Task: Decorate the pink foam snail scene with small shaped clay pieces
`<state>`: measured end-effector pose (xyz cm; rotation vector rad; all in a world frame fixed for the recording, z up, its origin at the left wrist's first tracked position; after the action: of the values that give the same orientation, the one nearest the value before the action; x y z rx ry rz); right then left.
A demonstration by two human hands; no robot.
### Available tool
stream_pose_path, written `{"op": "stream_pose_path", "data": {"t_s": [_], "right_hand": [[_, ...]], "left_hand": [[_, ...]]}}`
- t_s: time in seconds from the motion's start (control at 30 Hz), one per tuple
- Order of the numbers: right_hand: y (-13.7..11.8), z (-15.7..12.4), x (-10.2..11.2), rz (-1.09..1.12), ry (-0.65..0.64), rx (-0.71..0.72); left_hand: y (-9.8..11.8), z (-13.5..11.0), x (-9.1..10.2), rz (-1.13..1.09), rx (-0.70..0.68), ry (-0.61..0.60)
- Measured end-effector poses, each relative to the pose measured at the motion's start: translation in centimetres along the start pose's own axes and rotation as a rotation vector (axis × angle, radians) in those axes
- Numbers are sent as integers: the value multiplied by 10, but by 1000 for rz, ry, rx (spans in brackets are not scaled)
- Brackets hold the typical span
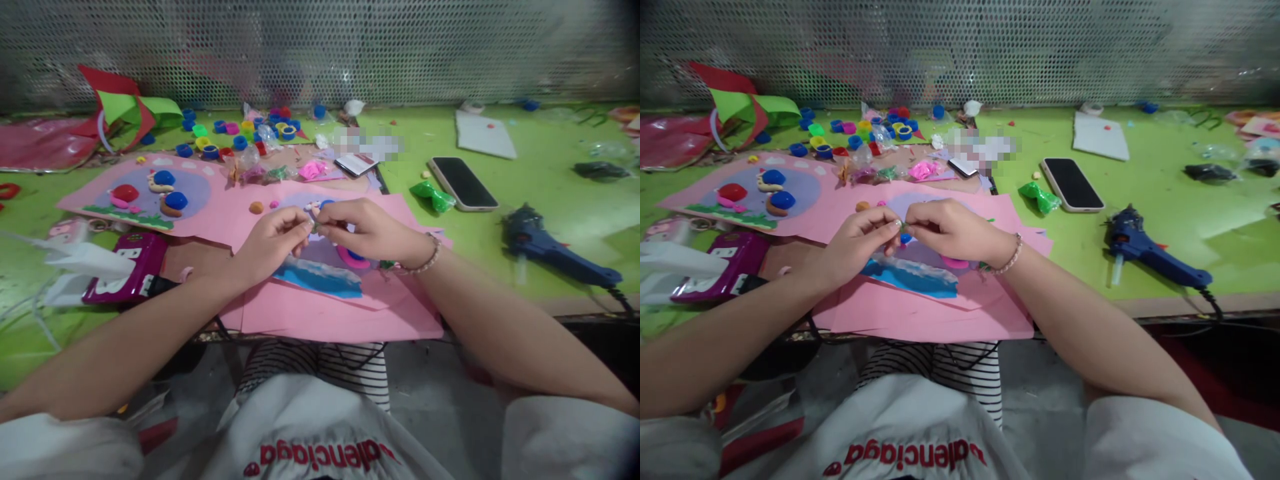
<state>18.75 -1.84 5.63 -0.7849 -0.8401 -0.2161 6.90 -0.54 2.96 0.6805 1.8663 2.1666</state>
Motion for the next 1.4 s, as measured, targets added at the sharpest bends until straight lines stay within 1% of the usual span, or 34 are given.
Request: {"op": "stream_pose_path", "data": {"t_s": [0.13, 0.23, 0.33, 0.4, 0.5, 0.63, 0.77, 0.87, 0.93, 1.03, 1.1, 1.17, 1.27, 1.4], "right_hand": [[3, 1, 2, 68, 14, -85], [7, 1, 9, 81, 79, -154], [8, 1, 14, 86, 128, -170], [7, 1, 14, 109, 120, -166], [4, 1, 8, 134, 55, -135], [1, 0, 1, 92, -13, -97], [4, 1, 0, 50, 10, -92], [5, 1, 1, 35, 33, -84], [4, 1, 1, 19, 28, -71], [1, 0, -1, -28, 2, -36], [-1, 0, -2, -51, -24, -6], [-3, 0, -2, -35, -46, 13], [-3, 0, -1, 49, -69, -20], [-1, 0, -1, 112, -80, -92]], "left_hand": [[1, 0, 0, 17, -12, 20], [0, 0, 1, 7, 6, 34], [0, 0, 2, -2, 23, 41], [-1, 0, 2, -6, 31, 46], [0, 0, 2, 3, 25, 52], [1, 1, 1, 51, -16, 29], [0, -1, -1, 115, -41, -7], [1, -3, -2, 138, -86, -35], [2, -5, -3, 162, -124, -44], [6, -5, -4, 259, -189, -30], [7, -5, -4, 290, -208, -26], [6, -3, -4, 245, -176, -59], [3, -1, -5, 98, -104, -131], [0, -1, -5, -24, -46, -136]]}}
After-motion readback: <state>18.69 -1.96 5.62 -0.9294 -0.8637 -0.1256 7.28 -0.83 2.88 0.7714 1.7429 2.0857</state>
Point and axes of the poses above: each hand's wrist, its own z-axis towards the middle knuckle, its own x-axis out of the back of the hand, y = z × x, the point moved 6 cm from there along z, towards the middle knuckle, and after that the axes turned 5 degrees about y, right-handed, at the moved point
